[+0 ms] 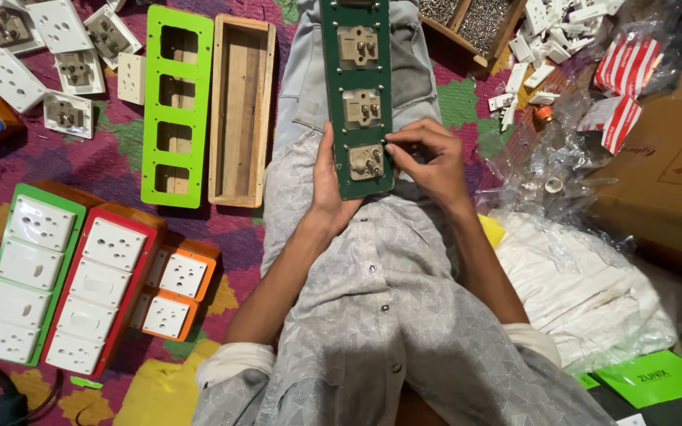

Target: The person assembles a multi-gang electrical socket panel by hand. They insert white plastic faceplates into a green backplate, then flip it over to insert and tighten screws into the metal terminals. The process is repeated for multiple units.

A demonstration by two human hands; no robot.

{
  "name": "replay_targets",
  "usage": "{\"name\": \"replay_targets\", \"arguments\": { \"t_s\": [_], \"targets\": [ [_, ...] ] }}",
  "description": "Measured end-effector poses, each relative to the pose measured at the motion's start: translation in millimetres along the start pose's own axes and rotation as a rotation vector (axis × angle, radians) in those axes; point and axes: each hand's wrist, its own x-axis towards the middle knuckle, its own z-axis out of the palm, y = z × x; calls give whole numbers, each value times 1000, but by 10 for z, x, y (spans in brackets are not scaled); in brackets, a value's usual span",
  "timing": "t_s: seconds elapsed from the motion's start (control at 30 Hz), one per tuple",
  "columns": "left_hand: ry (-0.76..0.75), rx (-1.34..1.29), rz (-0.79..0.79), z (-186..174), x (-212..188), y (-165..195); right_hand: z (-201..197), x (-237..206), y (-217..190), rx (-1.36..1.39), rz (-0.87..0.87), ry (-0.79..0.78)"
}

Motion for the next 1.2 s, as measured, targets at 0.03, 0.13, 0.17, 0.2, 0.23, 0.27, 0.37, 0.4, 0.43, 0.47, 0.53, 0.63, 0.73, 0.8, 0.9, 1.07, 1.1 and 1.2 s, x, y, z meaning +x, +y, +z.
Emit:
{"name": "replay_targets", "arguments": {
  "t_s": [0.03, 0.13, 0.17, 0.2, 0.23, 0.27, 0.37, 0.4, 0.43, 0.47, 0.53, 0.63, 0.73, 0.8, 0.9, 1.07, 1.1, 1.2],
  "targets": [
    [3, 2, 6, 3, 2, 0, 0, 16, -18, -8, -33, -9],
    [1, 19, 15, 20, 4, 4, 12, 42, -59, -9, -67, -37],
    [6, 17, 7, 27, 3, 7, 12, 48, -72, 3, -39, -42],
    [11, 15, -1, 33, 0, 9, 9, 54, -86, 14, -12, -48],
    [15, 13, -9, 39, -3, 12, 1, 62, -101, 0, -3, -56],
    [14, 16, -10, 45, -1, 12, -13, 74, -118, -13, 6, -65],
    [19, 27, -11, 52, 3, 10, -70, 130, -171, -181, -107, -103],
    [22, 34, -11, 51, 4, 9, -92, 151, -189, -259, -168, -116],
    [25, 41, -11, 49, 7, 7, -115, 169, -205, -289, -190, -129],
    [27, 39, -13, 43, 7, 11, -134, 186, -218, -318, -211, -143],
    [28, 35, -17, 33, 12, 12, -162, 221, -230, -357, -259, -167],
    [21, 30, -27, 20, 15, 11, -182, 261, -219, -364, -296, -188],
    [36, 46, -35, 13, 14, 7, -176, 269, -182, -310, -251, -183],
    [29, 42, -35, 9, 16, 10, -159, 258, -149, -250, -224, -179],
    [23, 29, -37, 8, 23, 11, -128, 232, -87, -215, -188, -134],
    [19, 6, -13, 23, 18, 4, -89, 115, -6, -232, -221, -48],
    [6, -4, -12, 25, 13, 5, -77, 89, 6, -273, -244, -31],
    [4, -9, -22, 39, 0, 21, -48, 14, 21, -125, -140, -1]
  ]
}}
